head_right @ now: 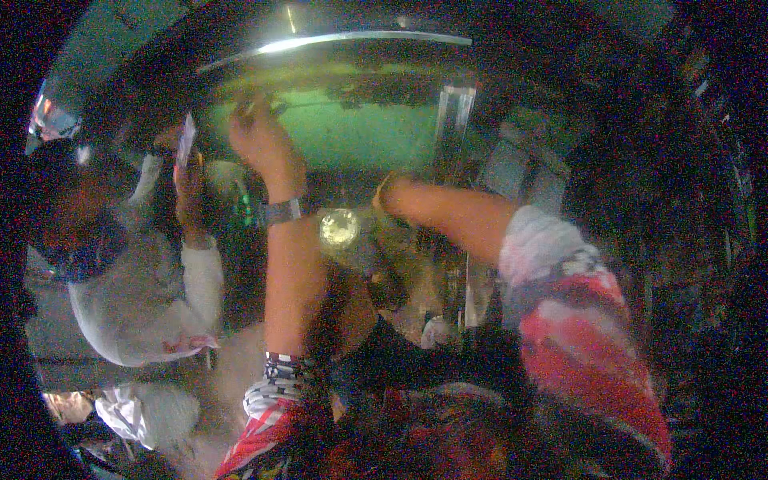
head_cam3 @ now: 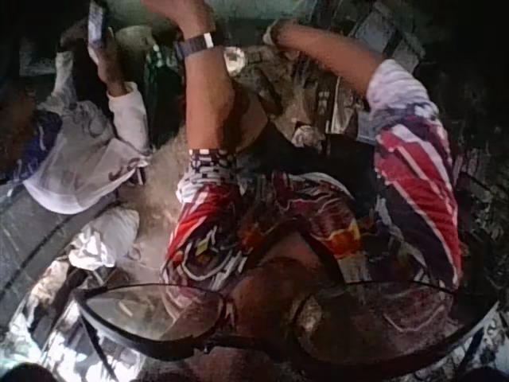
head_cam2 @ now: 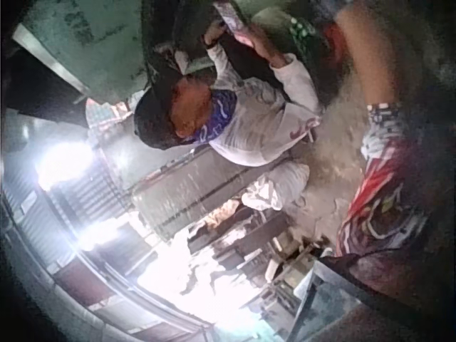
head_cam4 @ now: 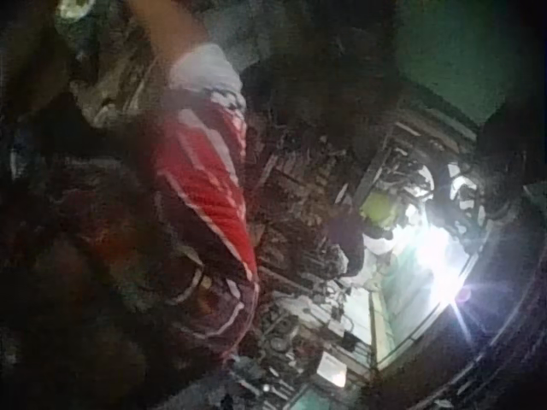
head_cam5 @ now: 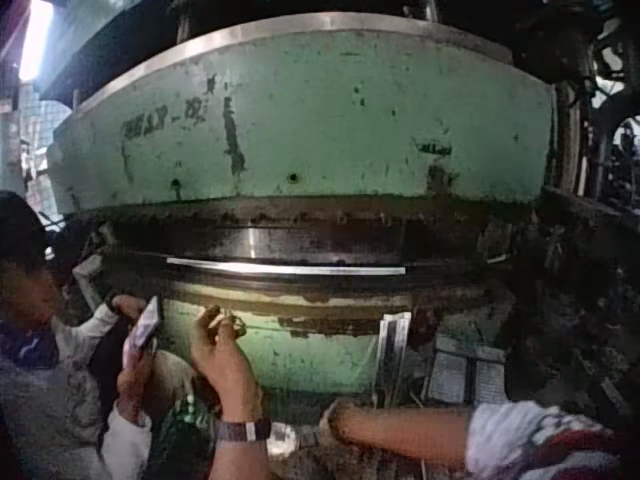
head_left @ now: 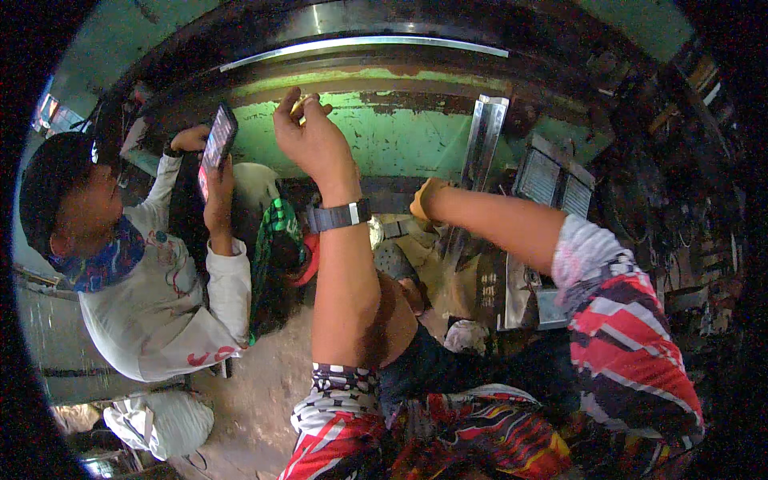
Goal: The person is working on a large green machine, using a hammer to tap a metal strip into place while another person assists by holding a phone light. The person repeatedly adjusts the strip and taps it with a hammer to secure it.
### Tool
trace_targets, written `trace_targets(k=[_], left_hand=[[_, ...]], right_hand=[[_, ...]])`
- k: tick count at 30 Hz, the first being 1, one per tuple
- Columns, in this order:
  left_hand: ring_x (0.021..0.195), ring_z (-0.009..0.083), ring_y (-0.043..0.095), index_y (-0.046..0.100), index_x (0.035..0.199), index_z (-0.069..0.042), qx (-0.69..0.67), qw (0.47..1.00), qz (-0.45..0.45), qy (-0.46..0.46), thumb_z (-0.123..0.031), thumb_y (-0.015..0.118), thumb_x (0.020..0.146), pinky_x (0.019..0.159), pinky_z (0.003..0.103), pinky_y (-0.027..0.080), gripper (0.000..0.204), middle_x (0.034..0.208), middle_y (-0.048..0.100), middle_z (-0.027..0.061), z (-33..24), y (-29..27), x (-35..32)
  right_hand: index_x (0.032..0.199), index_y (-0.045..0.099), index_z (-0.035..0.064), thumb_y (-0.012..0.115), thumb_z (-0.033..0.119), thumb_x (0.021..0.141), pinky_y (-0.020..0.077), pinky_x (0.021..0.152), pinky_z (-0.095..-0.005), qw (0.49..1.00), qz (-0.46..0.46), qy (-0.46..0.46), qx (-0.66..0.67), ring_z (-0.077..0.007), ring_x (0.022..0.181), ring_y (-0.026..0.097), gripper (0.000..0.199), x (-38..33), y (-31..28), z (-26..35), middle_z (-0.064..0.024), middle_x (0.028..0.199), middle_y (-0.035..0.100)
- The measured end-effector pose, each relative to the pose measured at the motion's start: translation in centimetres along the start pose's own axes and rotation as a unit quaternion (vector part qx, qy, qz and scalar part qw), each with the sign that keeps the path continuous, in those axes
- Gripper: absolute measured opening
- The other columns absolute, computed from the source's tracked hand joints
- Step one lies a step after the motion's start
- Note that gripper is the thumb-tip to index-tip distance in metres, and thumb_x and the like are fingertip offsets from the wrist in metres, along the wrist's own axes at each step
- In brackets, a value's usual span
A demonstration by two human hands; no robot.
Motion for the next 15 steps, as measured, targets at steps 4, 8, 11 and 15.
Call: trace_targets(k=[4, 8, 11, 15], left_hand=[[0.088, 0.0176, 0.065, 0.06, 0.125, 0.005, -0.001, 0.999, 0.0, -0.043, -0.002, 0.06, 0.095, 0.079, 0.031, 0.054, 0.031, 0.11, 0.065, 0.0139, 1.0, 1.0, 0.3], [0.085, 0.0173, 0.065, 0.061, 0.125, 0.005, 0.004, 0.999, 0.013, -0.037, -0.001, 0.062, 0.094, 0.077, 0.03, 0.053, 0.031, 0.106, 0.065, 0.0127, 0.5, 1.5, 0.0], [0.085, 0.0174, 0.065, 0.061, 0.125, 0.005, 0.002, 0.997, 0.047, -0.054, -0.002, 0.061, 0.094, 0.075, 0.031, 0.053, 0.031, 0.104, 0.065, 0.0125, 1.0, 2.5, -1.4], [0.086, 0.0177, 0.065, 0.063, 0.124, 0.004, 0.037, 0.995, 0.09, -0.031, -0.003, 0.061, 0.095, 0.076, 0.032, 0.053, 0.03, 0.107, 0.066, 0.0117, 0.2, 1.4, -1.2]], right_hand=[[0.109, 0.077, 0.0125, 0.068, 0.016, 0.086, 0.061, 0.074, -0.0536, 0.999, -0.008, -0.024, -0.04, -0.0313, 0.103, 0.073, 0.025, 2.9, 2.7, -0.6, -0.0101, 0.114, 0.075], [0.103, 0.079, 0.0165, 0.065, 0.02, 0.089, 0.0566, 0.069, -0.055, 0.989, -0.108, 0.008, -0.098, -0.0303, 0.095, 0.073, 0.02, 3.1, 1.4, 0.0, -0.0049, 0.103, 0.077], [0.105, 0.072, 0.0125, 0.065, 0.017, 0.088, 0.0518, 0.084, -0.0537, 0.978, -0.205, 0.044, -0.017, -0.0309, 0.1, 0.07, 0.019, 0.4, -0.7, -2.2, -0.0096, 0.104, 0.074], [0.109, 0.068, 0.0053, 0.065, 0.018, 0.091, 0.0506, 0.089, -0.053, 0.939, -0.309, 0.036, 0.145, -0.0398, 0.105, 0.066, 0.023, -10.6, -6.6, -6.3, -0.0187, 0.105, 0.069]])
Point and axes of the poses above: each hand's wrist, its own x-axis towards the middle knuckle, its own y-axis out of the palm, z = x × y, the point moved 2 cm from there along x, towards the middle knuckle
